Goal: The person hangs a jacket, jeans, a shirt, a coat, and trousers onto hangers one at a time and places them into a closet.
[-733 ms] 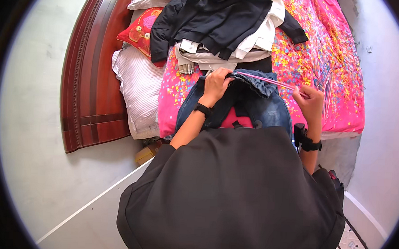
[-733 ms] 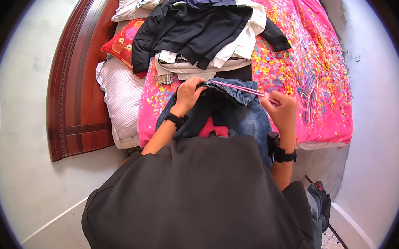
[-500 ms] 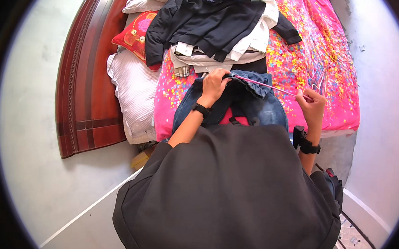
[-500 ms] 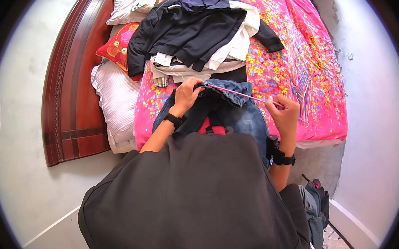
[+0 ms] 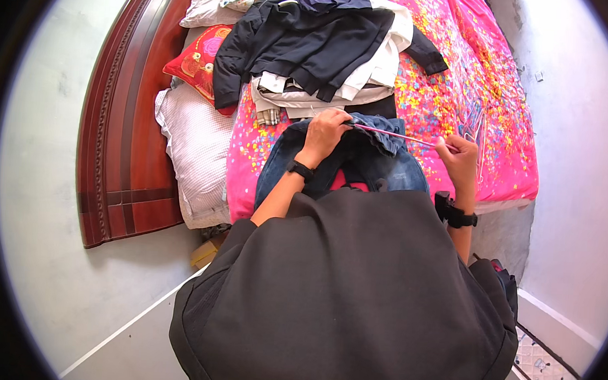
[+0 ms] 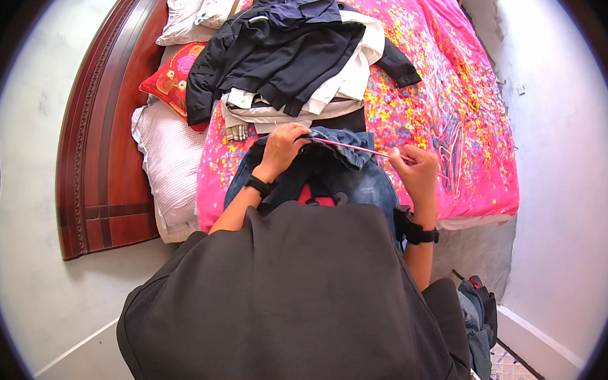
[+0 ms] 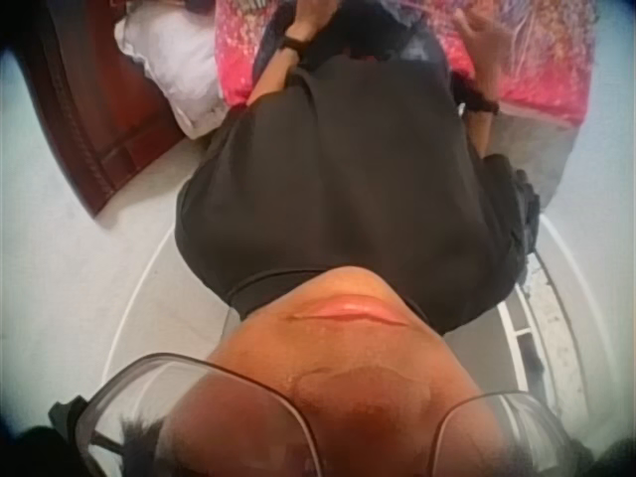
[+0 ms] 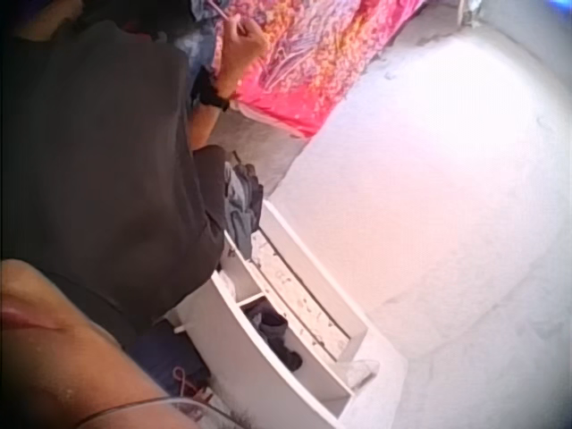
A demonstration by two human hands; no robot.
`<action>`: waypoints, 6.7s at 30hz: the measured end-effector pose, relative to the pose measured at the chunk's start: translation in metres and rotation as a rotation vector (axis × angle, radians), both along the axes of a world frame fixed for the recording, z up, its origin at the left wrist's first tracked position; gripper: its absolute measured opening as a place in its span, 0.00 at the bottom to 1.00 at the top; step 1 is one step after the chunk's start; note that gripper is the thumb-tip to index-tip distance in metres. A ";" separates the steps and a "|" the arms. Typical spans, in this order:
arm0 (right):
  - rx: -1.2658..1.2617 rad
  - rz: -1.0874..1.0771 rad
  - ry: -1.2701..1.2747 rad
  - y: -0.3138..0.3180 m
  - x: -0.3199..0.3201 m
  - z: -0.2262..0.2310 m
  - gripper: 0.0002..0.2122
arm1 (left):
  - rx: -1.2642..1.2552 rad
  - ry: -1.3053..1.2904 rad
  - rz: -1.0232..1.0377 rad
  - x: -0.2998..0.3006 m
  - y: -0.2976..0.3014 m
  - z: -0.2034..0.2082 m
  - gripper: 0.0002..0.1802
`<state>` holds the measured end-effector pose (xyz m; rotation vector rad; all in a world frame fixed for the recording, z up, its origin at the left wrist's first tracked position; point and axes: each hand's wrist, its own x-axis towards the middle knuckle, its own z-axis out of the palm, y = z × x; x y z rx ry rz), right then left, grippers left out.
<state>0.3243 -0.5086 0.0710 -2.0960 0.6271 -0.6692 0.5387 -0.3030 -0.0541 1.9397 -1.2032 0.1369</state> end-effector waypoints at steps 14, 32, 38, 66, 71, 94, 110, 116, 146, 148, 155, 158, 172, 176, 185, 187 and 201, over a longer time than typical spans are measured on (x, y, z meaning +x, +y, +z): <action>-0.037 0.163 -0.102 0.044 0.055 -0.034 0.16 | 0.062 -0.022 -0.389 -0.040 -0.041 0.045 0.14; 0.481 -0.073 0.086 -0.016 0.019 -0.207 0.18 | -0.083 0.221 -0.264 -0.010 0.000 0.089 0.12; 0.612 -0.033 -0.154 -0.017 0.042 -0.146 0.13 | -0.008 0.172 -0.389 -0.008 0.027 0.085 0.09; 0.071 0.080 0.159 -0.054 0.032 -0.042 0.16 | -0.069 -0.049 -0.348 -0.032 0.061 0.087 0.20; 0.274 0.083 0.278 -0.060 0.023 -0.060 0.17 | 0.202 -0.247 -0.357 -0.023 0.060 0.076 0.13; -0.562 0.017 -0.014 0.063 0.014 0.006 0.13 | 0.421 -0.179 -0.677 0.013 -0.001 0.193 0.11; -0.162 -1.292 -0.165 0.364 -0.195 0.031 0.15 | 0.348 -0.171 -1.188 -0.063 0.082 0.198 0.17; 0.059 -1.453 -0.227 0.482 -0.276 0.014 0.17 | 0.019 -0.283 -1.738 -0.203 0.068 0.230 0.33; 0.176 -2.726 1.025 0.974 -0.463 -0.034 0.14 | 0.259 0.030 -2.964 -0.600 0.448 0.187 0.16; 0.206 -2.704 1.039 0.975 -0.481 -0.039 0.14 | 0.126 0.185 -2.950 -0.629 0.465 0.163 0.16; 0.209 -2.594 1.095 0.947 -0.536 -0.036 0.14 | 0.249 -0.303 -2.776 -0.660 0.459 0.102 0.16; 0.136 -2.565 1.140 0.925 -0.544 -0.030 0.14 | 0.461 -0.203 -2.897 -0.655 0.447 0.088 0.23; 0.626 -1.553 1.038 0.711 -0.364 -0.206 0.13 | 0.626 -0.450 -2.081 -0.395 0.078 0.050 0.19; 0.787 -0.873 0.866 0.521 -0.353 -0.264 0.13 | 0.509 -0.341 -1.504 -0.255 0.002 -0.015 0.18; 0.437 -0.517 0.407 0.010 -0.158 -0.246 0.15 | 1.365 -0.211 -0.992 -0.056 0.034 -0.105 0.22; 0.465 -0.408 0.503 -0.059 -0.106 -0.246 0.16 | 1.344 -0.049 -0.864 -0.044 0.043 -0.115 0.23; 0.235 -0.527 0.907 -0.352 -0.101 -0.444 0.27 | 1.228 0.772 -0.365 -0.090 -0.007 -0.104 0.20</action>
